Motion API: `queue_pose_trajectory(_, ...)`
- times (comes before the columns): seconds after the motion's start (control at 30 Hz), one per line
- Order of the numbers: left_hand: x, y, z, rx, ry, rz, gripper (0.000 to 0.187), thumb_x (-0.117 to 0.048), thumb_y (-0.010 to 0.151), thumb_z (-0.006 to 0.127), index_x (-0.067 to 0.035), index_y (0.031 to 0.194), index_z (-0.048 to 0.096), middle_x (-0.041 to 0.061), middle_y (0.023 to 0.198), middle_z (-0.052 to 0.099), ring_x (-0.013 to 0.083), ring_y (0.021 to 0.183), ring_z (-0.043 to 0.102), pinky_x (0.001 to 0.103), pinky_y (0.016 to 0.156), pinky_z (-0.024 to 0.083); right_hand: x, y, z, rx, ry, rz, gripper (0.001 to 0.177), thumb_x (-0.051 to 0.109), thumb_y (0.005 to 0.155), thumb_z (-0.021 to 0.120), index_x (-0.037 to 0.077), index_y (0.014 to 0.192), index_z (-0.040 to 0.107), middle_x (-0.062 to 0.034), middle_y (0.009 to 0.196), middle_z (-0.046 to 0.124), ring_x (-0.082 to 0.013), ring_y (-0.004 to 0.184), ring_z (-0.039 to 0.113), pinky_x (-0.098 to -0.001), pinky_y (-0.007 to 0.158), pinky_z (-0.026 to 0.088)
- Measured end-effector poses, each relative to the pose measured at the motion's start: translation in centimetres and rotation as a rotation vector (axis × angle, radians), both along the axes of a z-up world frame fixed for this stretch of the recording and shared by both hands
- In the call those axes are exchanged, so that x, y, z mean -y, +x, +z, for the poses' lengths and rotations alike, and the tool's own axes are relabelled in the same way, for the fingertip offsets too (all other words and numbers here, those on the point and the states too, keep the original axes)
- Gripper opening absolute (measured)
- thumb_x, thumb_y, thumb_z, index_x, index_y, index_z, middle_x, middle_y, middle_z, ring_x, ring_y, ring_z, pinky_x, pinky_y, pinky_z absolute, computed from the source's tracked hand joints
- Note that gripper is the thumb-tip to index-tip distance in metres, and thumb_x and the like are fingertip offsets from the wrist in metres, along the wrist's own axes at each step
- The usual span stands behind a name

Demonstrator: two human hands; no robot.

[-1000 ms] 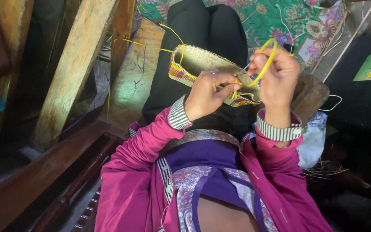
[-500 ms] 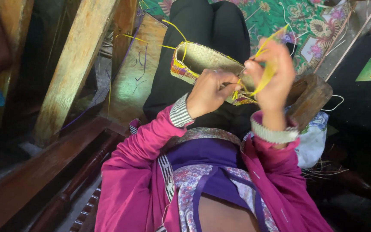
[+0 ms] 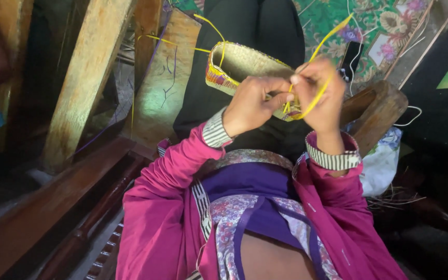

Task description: Weaving a small pouch or bag using yellow plastic strips and a pre-woven base.

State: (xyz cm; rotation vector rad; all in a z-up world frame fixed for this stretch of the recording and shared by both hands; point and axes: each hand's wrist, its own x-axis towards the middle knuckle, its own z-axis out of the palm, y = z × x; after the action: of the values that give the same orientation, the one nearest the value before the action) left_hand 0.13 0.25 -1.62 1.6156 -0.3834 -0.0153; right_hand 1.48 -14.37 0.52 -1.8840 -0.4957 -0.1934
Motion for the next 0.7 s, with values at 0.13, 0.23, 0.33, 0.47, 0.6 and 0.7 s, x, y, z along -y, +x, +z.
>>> queue_pose_trajectory(0.13,-0.8,-0.4,1.0,0.054,0.007,-0.046,0.005,-0.009,0.081,0.054,-0.008,0.076,0.052,0.004,0.080,0.052,0.0168,0.076,0.049,0.028,0.069,0.038,0.6,-0.1,-0.3,-0.182,0.219,-0.115,0.016,0.006,0.084,0.051,0.006,0.092,0.037,-0.0101,0.085,0.040,-0.0198,0.066,0.049,-0.0275,0.059,0.042)
queue_pose_trajectory(0.23,-1.2,-0.7,0.8,0.141,-0.003,-0.039,0.006,-0.008,0.084,0.050,-0.003,0.083,0.051,0.011,0.092,0.052,0.0244,0.089,0.054,0.032,0.079,0.042,0.8,-1.0,0.1,-0.163,0.207,-0.147,0.015,0.004,0.091,0.041,0.006,0.096,0.028,-0.0167,0.086,0.038,-0.0277,0.055,0.055,-0.0297,0.048,0.046)
queue_pose_trajectory(0.33,-1.6,-0.7,1.1,0.156,0.008,-0.105,0.019,-0.019,0.087,0.044,-0.001,0.090,0.049,0.011,0.091,0.052,0.0251,0.089,0.053,0.033,0.079,0.042,0.4,-1.7,0.6,-0.097,0.098,-0.176,0.015,0.013,0.094,0.033,0.006,0.096,0.021,-0.0178,0.091,0.031,-0.0283,0.061,0.054,-0.0316,0.046,0.050)
queue_pose_trajectory(0.47,-2.3,-0.3,-0.5,0.374,0.315,-0.322,0.051,-0.044,0.083,0.049,-0.004,0.112,0.040,0.017,0.119,0.034,0.0340,0.114,0.040,0.043,0.086,0.040,0.3,-1.6,0.5,-0.075,0.075,-0.196,0.013,0.015,0.095,0.030,0.007,0.099,0.020,-0.0211,0.079,0.035,-0.0277,0.058,0.053,-0.0302,0.044,0.050)
queue_pose_trajectory(0.6,-1.3,-0.5,-1.8,0.466,0.484,-0.239,0.030,-0.007,0.077,0.062,-0.005,0.103,0.046,0.010,0.105,0.044,0.0282,0.096,0.048,0.037,0.068,0.039,0.3,-1.7,0.5,-0.097,0.083,-0.165,0.012,0.011,0.095,0.031,0.006,0.098,0.020,-0.0217,0.093,0.031,-0.0271,0.062,0.054,-0.0299,0.045,0.050)
queue_pose_trajectory(0.7,-0.7,-0.2,-1.7,0.462,0.438,-0.142,0.012,-0.006,0.077,0.059,-0.005,0.088,0.053,0.007,0.094,0.051,0.0251,0.085,0.052,0.036,0.066,0.039,1.2,-1.6,-0.1,-0.118,0.116,-0.096,0.023,-0.008,0.090,0.034,0.008,0.101,0.021,-0.0116,0.103,0.023,-0.0291,0.069,0.056,-0.0320,0.049,0.047)
